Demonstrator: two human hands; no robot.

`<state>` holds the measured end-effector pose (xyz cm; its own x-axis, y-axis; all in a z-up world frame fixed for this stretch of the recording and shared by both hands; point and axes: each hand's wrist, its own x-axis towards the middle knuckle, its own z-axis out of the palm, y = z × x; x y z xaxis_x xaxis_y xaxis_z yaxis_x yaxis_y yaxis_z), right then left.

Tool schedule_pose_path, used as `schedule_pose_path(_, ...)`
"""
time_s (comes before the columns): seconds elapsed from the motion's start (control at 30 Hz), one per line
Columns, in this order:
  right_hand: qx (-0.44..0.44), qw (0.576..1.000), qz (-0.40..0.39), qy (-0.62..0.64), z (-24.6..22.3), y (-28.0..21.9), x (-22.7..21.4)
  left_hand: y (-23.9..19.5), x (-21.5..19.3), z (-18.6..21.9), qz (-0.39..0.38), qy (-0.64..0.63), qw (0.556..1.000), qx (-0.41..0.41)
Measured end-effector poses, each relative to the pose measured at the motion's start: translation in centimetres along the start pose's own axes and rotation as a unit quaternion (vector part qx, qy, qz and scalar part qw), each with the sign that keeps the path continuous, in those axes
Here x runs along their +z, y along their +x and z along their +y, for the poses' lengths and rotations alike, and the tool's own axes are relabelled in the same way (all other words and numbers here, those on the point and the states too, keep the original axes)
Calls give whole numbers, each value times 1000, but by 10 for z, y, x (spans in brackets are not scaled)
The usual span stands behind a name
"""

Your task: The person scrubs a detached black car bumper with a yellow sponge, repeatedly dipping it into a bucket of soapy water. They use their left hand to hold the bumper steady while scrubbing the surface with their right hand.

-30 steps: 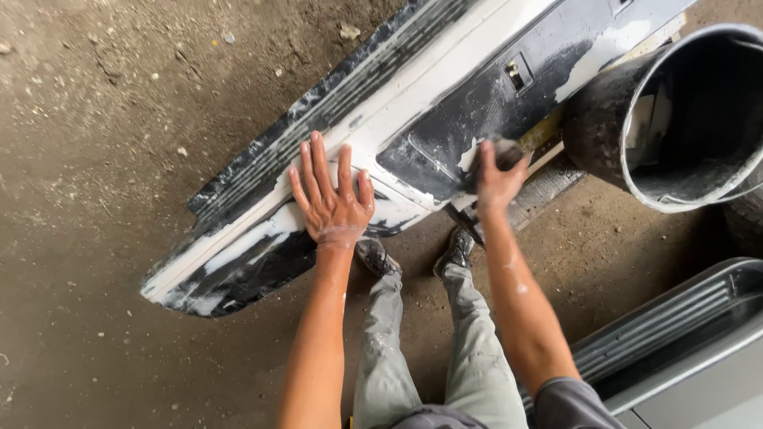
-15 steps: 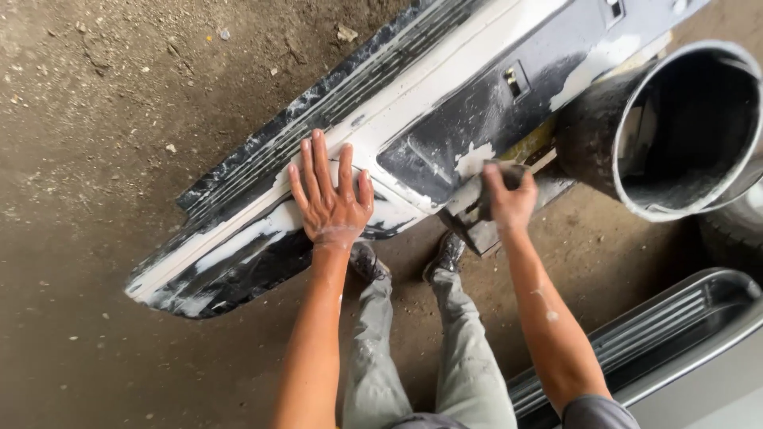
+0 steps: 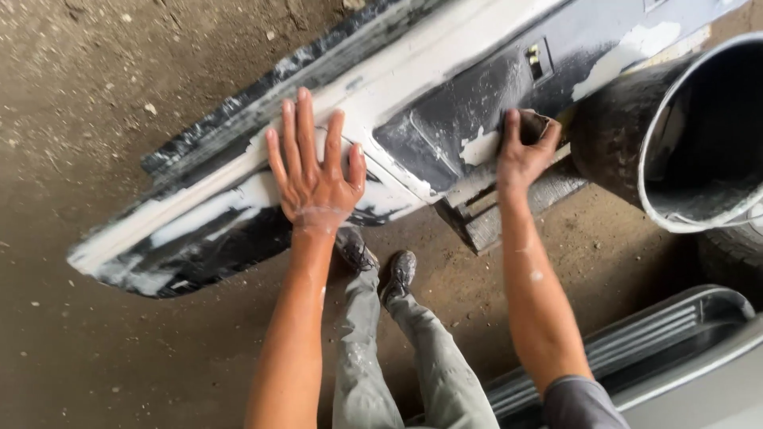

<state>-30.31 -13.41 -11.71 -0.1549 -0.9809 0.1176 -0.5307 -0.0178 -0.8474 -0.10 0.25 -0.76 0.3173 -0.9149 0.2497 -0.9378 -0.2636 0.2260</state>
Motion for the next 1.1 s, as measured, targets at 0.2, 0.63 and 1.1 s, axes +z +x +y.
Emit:
schedule_pose_path(0.2, 78, 995, -32, -58, 19, -23, -10, -3, 7, -4, 1, -11, 1000, 1)
schedule_pose_path(0.63, 36, 998, 44, -19, 5, -3, 10, -4, 4, -5, 11, -26, 1000, -3)
schedule_pose_path(1.1, -35, 988, -14, -148, -10, -42, 4, -2, 18, -12, -6, -33, 999, -14)
